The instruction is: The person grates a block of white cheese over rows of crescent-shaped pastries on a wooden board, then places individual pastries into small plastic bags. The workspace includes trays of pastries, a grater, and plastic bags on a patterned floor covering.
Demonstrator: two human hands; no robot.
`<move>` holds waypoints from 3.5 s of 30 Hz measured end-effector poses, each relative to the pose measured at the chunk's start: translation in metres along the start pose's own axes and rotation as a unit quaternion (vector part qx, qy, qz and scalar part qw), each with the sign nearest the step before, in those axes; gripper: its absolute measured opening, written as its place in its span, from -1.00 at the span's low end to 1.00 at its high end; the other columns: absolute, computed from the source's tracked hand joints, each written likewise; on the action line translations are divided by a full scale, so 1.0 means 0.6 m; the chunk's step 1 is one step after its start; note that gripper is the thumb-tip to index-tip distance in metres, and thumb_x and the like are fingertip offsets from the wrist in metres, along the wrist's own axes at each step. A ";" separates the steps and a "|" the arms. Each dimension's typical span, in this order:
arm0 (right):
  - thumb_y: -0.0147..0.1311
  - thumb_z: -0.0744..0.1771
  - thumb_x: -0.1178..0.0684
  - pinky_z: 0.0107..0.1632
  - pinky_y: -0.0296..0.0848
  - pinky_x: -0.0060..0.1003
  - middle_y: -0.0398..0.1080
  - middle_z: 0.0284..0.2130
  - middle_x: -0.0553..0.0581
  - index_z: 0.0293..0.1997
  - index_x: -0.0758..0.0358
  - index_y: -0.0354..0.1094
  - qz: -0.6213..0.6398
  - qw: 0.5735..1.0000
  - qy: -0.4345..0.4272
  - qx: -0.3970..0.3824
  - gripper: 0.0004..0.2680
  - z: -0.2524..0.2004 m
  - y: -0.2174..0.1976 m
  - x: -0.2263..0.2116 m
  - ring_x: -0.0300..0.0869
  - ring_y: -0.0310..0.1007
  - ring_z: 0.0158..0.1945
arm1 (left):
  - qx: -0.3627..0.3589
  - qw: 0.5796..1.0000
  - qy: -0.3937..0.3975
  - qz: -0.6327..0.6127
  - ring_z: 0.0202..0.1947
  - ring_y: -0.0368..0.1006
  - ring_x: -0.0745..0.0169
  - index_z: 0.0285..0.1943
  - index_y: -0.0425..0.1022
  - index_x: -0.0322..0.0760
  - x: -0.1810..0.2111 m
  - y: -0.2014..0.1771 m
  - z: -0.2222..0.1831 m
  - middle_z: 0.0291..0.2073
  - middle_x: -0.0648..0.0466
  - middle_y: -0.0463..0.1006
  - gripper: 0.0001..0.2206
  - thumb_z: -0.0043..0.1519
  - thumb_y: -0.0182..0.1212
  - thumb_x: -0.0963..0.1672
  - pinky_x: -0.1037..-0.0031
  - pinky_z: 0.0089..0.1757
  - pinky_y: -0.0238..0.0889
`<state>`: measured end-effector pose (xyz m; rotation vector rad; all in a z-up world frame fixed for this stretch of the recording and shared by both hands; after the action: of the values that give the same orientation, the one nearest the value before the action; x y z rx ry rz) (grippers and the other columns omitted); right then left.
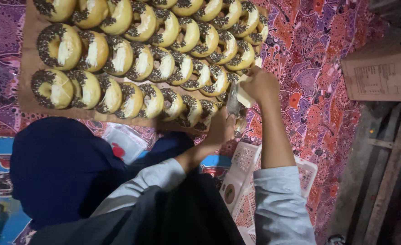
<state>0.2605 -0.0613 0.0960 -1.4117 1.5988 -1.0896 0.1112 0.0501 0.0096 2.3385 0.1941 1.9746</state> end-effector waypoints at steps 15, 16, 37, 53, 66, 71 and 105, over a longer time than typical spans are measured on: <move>0.31 0.25 0.04 -0.02 0.59 -0.20 0.48 0.06 0.18 0.34 0.17 0.26 0.655 0.754 0.034 -0.035 -0.51 -0.070 -0.015 0.038 -0.07 0.56 -0.01 | -0.093 0.978 -0.088 -0.166 -0.73 0.33 0.36 0.00 0.42 -0.36 0.105 -0.243 -0.118 -0.63 0.10 0.39 -0.85 0.35 -0.01 -0.19 0.47 -0.62 0.28; 0.31 0.27 0.04 -0.02 0.58 -0.20 0.47 0.07 0.20 0.36 0.18 0.27 0.701 0.713 0.009 -0.026 -0.52 -0.070 -0.015 0.003 -0.07 0.55 -0.01 | -0.083 0.978 -0.065 -0.178 -0.70 0.34 0.38 0.01 0.41 -0.37 0.112 -0.272 -0.112 -0.61 0.10 0.40 -0.86 0.37 0.00 -0.19 0.48 -0.60 0.28; 0.42 0.20 -0.08 -0.28 0.50 -0.26 0.58 -0.45 0.24 0.07 0.26 0.53 0.116 0.968 -0.222 0.031 -0.61 0.022 -0.084 -0.795 -0.17 0.57 -0.43 | 0.076 0.988 -0.038 -0.131 -0.73 0.39 0.33 -0.09 0.38 -0.43 0.144 -0.736 0.205 -0.59 0.07 0.45 -0.90 0.34 0.01 -0.21 0.44 -0.65 0.23; 0.35 0.16 -0.05 -0.15 0.57 -0.21 0.59 -0.29 0.31 0.02 0.30 0.54 0.110 0.975 -0.192 0.038 -0.61 0.113 0.002 -0.825 -0.05 0.65 -0.27 | 0.069 0.991 -0.034 -0.112 -0.77 0.41 0.29 -0.15 0.36 -0.40 0.109 -0.755 0.202 -0.66 0.03 0.43 -0.94 0.29 0.04 -0.22 0.39 -0.65 0.28; 0.39 0.20 0.02 -0.33 0.49 -0.30 0.59 -0.27 0.23 0.06 0.39 0.48 0.265 0.954 -0.129 -0.054 -0.61 0.083 -0.069 -0.754 -0.17 0.58 -0.34 | 0.011 0.978 -0.060 -0.202 -0.76 0.33 0.39 -0.03 0.39 -0.43 0.128 -0.748 0.082 -0.56 0.10 0.43 -0.89 0.35 -0.03 -0.24 0.51 -0.66 0.18; 0.42 0.19 0.00 -0.31 0.53 -0.34 0.57 -0.30 0.19 0.08 0.38 0.44 0.211 0.966 -0.147 -0.030 -0.58 0.058 -0.111 -0.718 -0.22 0.59 -0.35 | 0.002 0.984 -0.080 -0.157 -0.72 0.34 0.45 0.08 0.32 -0.27 0.149 -0.707 0.147 -0.57 0.12 0.44 -0.82 0.32 -0.05 -0.23 0.54 -0.62 0.31; 0.37 0.22 -0.02 -0.33 0.54 -0.35 0.57 -0.34 0.16 -0.02 0.36 0.50 0.286 0.952 -0.103 -0.043 -0.67 0.094 -0.080 -0.626 -0.22 0.59 -0.36 | 0.005 0.984 -0.089 -0.157 -0.74 0.34 0.33 -0.06 0.34 -0.47 0.101 -0.647 0.088 -0.56 0.02 0.46 -0.89 0.37 0.04 -0.21 0.46 -0.66 0.22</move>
<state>0.3794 0.3018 0.1150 -0.9727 1.7564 -0.5198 0.1541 0.4444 0.0060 2.3034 0.5243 1.6151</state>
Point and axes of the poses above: each hand's wrist, its own z-axis towards the middle knuckle, its own y-axis out of the palm, x = y × z, the point moved 5 cm from there along z, towards the middle knuckle
